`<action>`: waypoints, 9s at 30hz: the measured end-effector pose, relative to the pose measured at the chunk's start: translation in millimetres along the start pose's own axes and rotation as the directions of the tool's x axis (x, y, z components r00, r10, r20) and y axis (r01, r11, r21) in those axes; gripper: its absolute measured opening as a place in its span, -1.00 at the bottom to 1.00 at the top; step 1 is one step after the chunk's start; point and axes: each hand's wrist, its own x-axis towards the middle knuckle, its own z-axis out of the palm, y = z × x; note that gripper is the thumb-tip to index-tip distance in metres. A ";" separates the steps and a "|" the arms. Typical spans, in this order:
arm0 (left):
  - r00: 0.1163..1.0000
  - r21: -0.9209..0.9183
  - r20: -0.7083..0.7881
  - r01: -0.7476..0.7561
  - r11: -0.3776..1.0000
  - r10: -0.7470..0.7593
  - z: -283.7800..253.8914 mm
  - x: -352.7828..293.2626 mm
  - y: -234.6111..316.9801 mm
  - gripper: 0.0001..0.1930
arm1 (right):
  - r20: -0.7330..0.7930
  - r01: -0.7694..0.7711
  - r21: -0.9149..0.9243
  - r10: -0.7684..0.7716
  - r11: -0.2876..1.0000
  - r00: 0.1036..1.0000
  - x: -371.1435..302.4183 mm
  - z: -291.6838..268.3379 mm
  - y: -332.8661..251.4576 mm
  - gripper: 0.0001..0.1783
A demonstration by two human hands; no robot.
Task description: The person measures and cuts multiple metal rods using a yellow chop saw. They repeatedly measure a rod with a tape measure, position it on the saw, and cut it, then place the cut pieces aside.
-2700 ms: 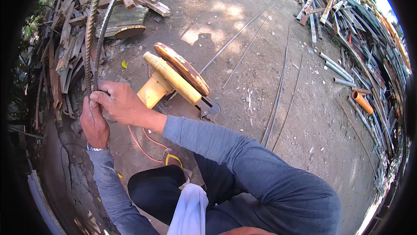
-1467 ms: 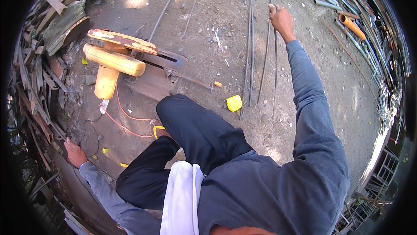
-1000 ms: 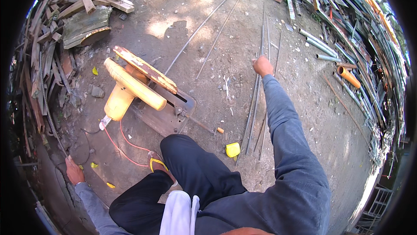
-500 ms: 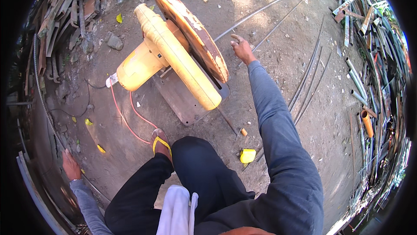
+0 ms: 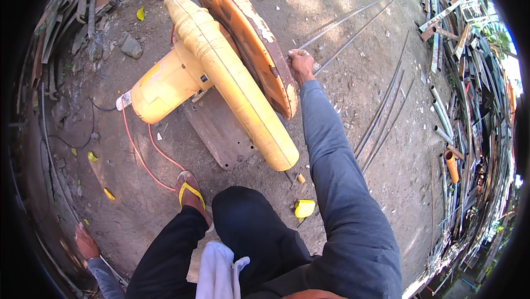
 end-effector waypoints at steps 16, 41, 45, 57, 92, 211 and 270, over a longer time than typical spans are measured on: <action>0.989 -0.208 -0.039 -0.150 0.966 0.145 -12.5 47.2 64.0 -0.42 | 0.234 -0.246 -0.125 0.269 0.961 0.934 -262.0 -70.9 -58.2 -0.84; 0.992 -0.341 -0.018 -0.121 0.932 0.123 -57.3 10.9 142.2 -0.42 | 0.510 0.320 -0.066 0.308 0.945 -0.803 -599.8 292.6 -79.9 -0.43; 0.996 -0.287 0.036 -0.066 0.956 0.079 22.0 0.5 93.0 -0.37 | 0.810 0.658 0.111 0.316 0.745 -0.494 -587.8 240.0 -68.4 -0.53; 0.946 -0.445 0.204 -0.141 0.884 0.253 89.6 -81.1 161.6 -0.61 | 0.909 0.692 -0.283 0.415 0.664 -0.026 -476.8 140.4 -96.7 -0.55; 0.781 -0.585 0.185 -0.401 0.705 0.597 139.7 -90.7 224.2 -0.64 | 0.986 0.999 0.037 0.163 -0.006 -0.036 -517.9 344.2 67.1 -0.76; 0.761 -0.437 0.325 -0.407 0.802 0.562 181.4 49.6 268.3 -0.51 | 0.647 0.668 -0.631 -0.208 0.394 0.733 -372.0 98.2 -337.7 -0.38; 0.679 -0.260 0.326 -0.605 0.753 0.658 302.6 78.3 284.8 -0.58 | 0.516 0.397 -0.680 0.019 0.616 0.856 -370.3 76.1 -283.4 -0.58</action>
